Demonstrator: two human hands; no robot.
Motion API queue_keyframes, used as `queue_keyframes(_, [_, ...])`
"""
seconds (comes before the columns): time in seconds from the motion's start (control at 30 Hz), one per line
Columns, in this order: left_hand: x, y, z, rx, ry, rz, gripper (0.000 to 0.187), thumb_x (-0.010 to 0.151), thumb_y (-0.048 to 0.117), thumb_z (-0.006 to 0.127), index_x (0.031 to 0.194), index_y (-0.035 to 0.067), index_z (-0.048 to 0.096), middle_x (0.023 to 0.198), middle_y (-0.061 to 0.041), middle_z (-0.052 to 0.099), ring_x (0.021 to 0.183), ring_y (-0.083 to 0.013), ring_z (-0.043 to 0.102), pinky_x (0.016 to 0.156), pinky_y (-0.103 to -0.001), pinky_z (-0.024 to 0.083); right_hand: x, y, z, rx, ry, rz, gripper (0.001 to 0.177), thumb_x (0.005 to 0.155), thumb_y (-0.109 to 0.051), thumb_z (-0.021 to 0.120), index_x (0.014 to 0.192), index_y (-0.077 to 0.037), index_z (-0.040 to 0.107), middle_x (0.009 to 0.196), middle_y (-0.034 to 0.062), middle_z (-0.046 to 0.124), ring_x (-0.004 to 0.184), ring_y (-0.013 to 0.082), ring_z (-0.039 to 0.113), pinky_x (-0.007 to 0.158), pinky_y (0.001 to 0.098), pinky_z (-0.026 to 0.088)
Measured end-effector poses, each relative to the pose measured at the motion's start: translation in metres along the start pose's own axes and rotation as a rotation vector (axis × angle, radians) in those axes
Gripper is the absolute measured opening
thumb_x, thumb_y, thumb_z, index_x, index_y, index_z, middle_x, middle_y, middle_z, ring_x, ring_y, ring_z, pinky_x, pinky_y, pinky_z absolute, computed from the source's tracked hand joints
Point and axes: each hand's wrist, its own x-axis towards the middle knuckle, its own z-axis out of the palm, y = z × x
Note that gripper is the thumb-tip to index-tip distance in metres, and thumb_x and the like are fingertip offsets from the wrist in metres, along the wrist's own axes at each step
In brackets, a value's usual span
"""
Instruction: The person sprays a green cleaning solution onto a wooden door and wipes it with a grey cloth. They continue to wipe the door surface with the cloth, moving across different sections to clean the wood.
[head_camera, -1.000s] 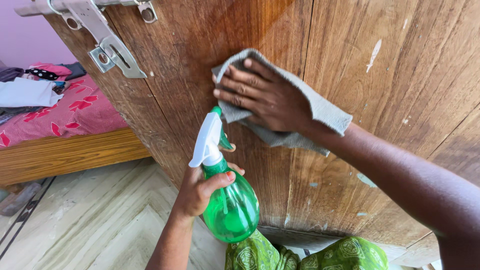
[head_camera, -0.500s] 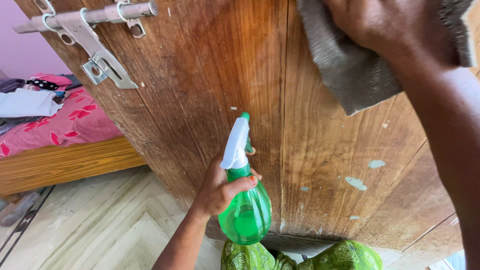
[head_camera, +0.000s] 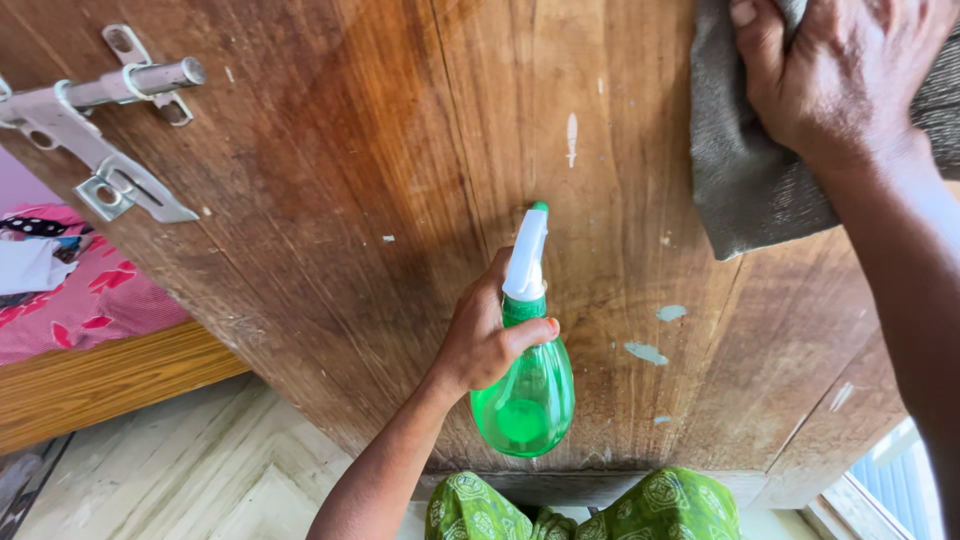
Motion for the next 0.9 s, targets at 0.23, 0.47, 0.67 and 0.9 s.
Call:
queue_keyframes(0.23, [-0.007,-0.012,0.006,0.092,0.002,0.025,0.06,0.07,0.022,0.078,0.123,0.008,0.056,0.095,-0.005,0.063,0.09,-0.0174,0.065,0.082,-0.033,0.053,-0.057,-0.036,-0.001,-0.027,-0.117,0.166,0.061,0.11,-0.039,0.048,0.158,-0.002,0.051,0.161,0.0301,0.042,0.154,0.0484,0.029,0.125,0.064,0.017])
queue_keyframes(0.47, [-0.03,-0.036,-0.012,0.106,0.03,-0.081,0.059,0.068,0.022,0.078,0.121,0.008,0.055,0.091,-0.006,0.061,0.085,-0.0179,0.064,0.077,-0.035,0.053,-0.158,-0.145,0.015,0.074,-0.317,0.045,0.07,0.086,-0.041,0.073,0.151,-0.02,0.056,0.155,0.0197,0.05,0.142,0.0405,0.046,0.122,0.0617,0.021])
queue_keyframes(0.67, [-0.049,-0.057,-0.024,0.059,0.063,-0.082,0.063,0.068,0.02,0.076,0.126,0.007,0.056,0.096,-0.006,0.061,0.089,-0.0179,0.062,0.081,-0.035,0.053,-0.176,-0.231,0.03,0.176,-0.553,-0.381,0.075,0.09,-0.041,0.059,0.16,-0.026,0.035,0.164,0.0,0.035,0.142,0.0198,0.038,0.119,0.0479,0.02])
queue_keyframes(0.9, [-0.081,-0.061,-0.044,-0.056,0.074,-0.169,0.064,0.074,0.015,0.075,0.134,0.002,0.054,0.096,-0.015,0.071,0.085,-0.0187,0.075,0.079,-0.033,0.06,-0.068,-0.234,0.058,0.164,-0.578,-0.538,0.08,0.095,-0.058,0.044,0.164,-0.026,0.021,0.171,-0.0022,0.023,0.156,0.0198,0.023,0.125,0.0482,0.009])
